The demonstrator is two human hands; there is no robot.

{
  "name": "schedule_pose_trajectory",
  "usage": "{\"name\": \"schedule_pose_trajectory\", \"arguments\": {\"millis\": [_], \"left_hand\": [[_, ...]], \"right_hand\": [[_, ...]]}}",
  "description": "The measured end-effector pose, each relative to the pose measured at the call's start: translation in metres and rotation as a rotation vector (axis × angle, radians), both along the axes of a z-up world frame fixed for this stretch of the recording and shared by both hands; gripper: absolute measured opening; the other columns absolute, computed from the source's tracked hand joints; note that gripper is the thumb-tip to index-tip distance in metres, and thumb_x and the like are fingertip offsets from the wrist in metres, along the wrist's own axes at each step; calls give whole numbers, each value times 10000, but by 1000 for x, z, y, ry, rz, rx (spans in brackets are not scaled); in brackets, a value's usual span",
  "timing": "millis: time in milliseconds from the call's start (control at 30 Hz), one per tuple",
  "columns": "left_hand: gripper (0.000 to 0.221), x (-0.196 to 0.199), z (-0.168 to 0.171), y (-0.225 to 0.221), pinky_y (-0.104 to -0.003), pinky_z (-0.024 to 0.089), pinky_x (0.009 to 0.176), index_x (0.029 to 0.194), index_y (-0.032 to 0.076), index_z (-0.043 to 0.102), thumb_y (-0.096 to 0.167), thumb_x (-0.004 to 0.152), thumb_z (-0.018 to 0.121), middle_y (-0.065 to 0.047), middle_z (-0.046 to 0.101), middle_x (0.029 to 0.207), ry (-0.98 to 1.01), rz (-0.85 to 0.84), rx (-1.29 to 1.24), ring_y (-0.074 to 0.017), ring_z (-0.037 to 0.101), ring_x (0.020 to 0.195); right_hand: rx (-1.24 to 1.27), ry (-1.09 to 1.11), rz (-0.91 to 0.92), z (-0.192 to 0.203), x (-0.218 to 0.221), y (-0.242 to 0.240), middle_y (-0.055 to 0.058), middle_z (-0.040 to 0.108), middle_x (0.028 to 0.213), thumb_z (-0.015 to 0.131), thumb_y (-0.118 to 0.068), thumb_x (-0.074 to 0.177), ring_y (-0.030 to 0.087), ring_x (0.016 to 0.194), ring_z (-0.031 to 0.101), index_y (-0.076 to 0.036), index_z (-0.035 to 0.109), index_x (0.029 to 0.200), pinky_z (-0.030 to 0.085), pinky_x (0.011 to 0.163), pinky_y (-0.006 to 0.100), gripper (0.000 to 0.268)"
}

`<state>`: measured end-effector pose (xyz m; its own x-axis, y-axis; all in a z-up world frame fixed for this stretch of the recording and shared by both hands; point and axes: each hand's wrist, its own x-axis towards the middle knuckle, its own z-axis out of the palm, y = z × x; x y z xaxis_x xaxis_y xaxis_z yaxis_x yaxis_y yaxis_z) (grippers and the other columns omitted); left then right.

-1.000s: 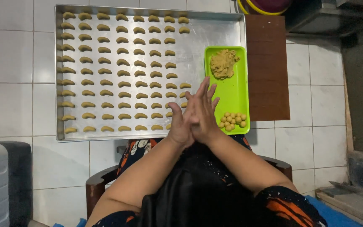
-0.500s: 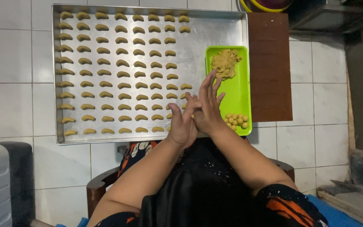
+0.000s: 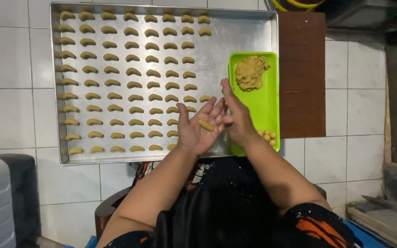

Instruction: Shaping small pieces of dough into crescent-shaped cookies and arranging them on a baking tray.

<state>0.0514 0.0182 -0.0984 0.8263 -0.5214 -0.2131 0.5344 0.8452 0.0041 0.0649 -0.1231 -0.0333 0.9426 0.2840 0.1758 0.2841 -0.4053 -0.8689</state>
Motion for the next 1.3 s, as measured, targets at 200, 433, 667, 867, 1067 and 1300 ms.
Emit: {"name": "schedule_pose_trajectory", "arguments": {"millis": [200, 433, 667, 867, 1067, 1300], "left_hand": [[1220, 16, 7, 1, -482, 192, 1247, 1630, 136, 180, 979, 754, 273, -85, 118, 1705, -22, 63, 57, -267, 120, 1560], [957, 25, 17, 2, -534, 9, 1257, 1623, 131, -59, 778, 955, 166, -153, -93, 1689, -239, 70, 434, -364, -76, 1550], [732, 29, 17, 6, -573, 7, 1242, 1614, 51, -38, 522, 1082, 137, -226, -16, 1681, -544, 93, 897, -430, -8, 1537], [773, 44, 29, 30, -577, 57, 1241, 1616, 70, -32, 570, 1050, 130, -208, 5, 1687, -319, 255, 972, -418, 14, 1540], [628, 48, 29, 44, -517, 148, 1252, 1608, 56, 180, 395, 1092, 294, -210, 258, 1645, -139, 346, 950, -400, 186, 1527], [569, 41, 23, 31, -566, 186, 1223, 1583, 29, 276, 265, 1081, 405, -257, 365, 1588, -119, 304, 930, -413, 290, 1495]], "right_hand": [[-68, -206, -53, -12, -8, 2, 33, 749, 1013, 990, -256, 642, 213, 890, 753, -140, 781, 1149, 625, 775, 307, 561], [23, -83, -28, -7, 6, 2, 112, 749, 918, 864, -91, 801, 278, 804, 741, -75, 802, 1048, 594, 719, 357, 255], [-65, 29, -72, -33, 27, 6, 109, 754, 797, 830, -67, 818, 270, 696, 729, -89, 814, 983, 558, 611, 340, 168], [-107, 33, -184, -65, 59, -6, 137, 748, 813, 862, -90, 796, 303, 751, 733, -74, 807, 983, 577, 650, 354, 195], [-269, -14, -213, -103, 83, -3, 115, 731, 877, 855, -106, 806, 316, 810, 731, -97, 807, 1003, 600, 705, 384, 203], [-556, -18, -150, -125, 88, 2, 138, 699, 895, 806, -151, 837, 368, 865, 719, -112, 803, 1062, 598, 777, 446, 228]]}}
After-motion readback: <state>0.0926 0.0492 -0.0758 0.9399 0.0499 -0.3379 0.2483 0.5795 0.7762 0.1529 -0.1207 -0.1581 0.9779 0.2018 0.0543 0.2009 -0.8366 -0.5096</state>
